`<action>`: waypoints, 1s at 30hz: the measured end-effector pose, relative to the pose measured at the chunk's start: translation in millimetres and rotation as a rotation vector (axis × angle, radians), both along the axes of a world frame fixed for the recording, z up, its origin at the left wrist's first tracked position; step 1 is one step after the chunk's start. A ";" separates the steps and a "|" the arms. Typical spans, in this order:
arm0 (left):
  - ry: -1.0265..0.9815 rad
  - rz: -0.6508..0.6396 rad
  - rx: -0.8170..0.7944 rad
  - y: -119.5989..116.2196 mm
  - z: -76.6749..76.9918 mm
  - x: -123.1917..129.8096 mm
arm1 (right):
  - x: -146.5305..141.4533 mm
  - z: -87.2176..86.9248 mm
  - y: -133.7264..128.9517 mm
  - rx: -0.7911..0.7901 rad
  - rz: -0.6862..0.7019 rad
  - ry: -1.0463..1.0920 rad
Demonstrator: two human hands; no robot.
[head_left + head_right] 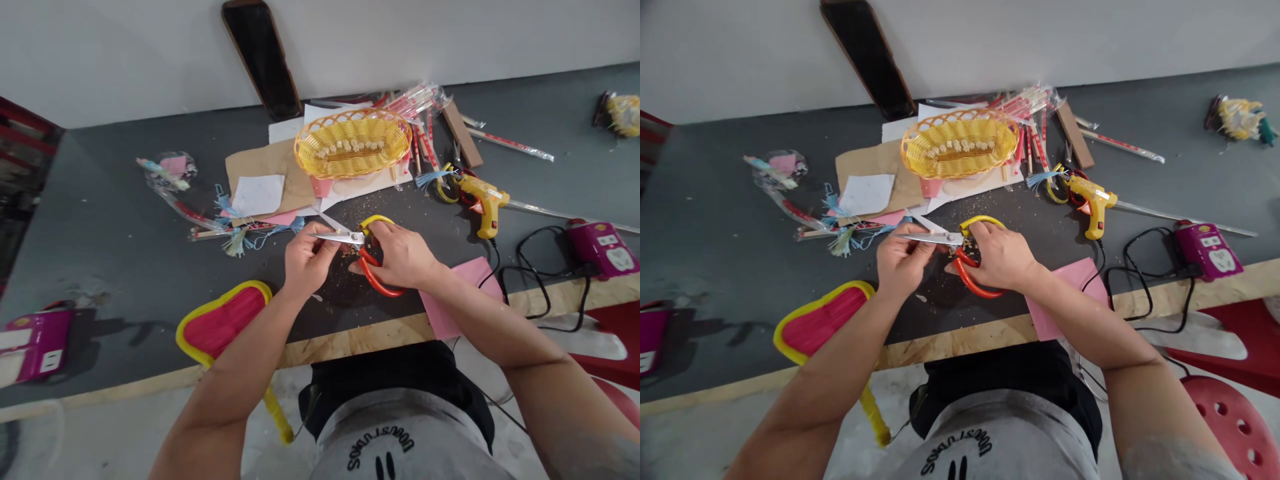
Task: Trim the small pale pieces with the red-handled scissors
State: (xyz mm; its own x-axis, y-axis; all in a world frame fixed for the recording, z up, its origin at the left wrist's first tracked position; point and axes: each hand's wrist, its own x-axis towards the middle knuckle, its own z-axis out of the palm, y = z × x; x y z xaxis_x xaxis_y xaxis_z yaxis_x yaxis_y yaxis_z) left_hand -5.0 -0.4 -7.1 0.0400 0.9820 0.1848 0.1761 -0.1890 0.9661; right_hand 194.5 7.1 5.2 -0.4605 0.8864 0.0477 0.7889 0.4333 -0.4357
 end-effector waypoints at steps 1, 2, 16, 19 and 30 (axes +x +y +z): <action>-0.003 -0.002 -0.012 0.0 -1.3 0.2 | 0.3 -0.9 1.2 0.021 -0.004 -0.009; -0.015 -0.009 -0.025 -0.1 -2.5 0.5 | 0.9 -1.8 2.4 0.040 -0.003 -0.011; -0.013 -0.058 -0.070 6.8 -8.2 -3.6 | 14.0 -8.8 17.3 -0.040 -0.123 0.365; 0.185 -0.077 0.027 5.1 -2.5 0.0 | 13.7 -4.9 15.8 -0.187 -0.194 0.536; -0.182 -0.144 -0.219 4.6 -6.9 -0.8 | 12.7 3.7 12.1 -0.036 -0.070 0.363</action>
State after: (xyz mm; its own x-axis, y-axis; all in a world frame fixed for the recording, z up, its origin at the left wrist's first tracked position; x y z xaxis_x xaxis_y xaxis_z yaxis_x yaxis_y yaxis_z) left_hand -5.8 4.2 -14.0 0.1672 0.9858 -0.0134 -0.0171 0.0165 0.9997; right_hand 207.2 19.2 8.9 -0.3576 0.9192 0.1649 0.6077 0.3632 -0.7062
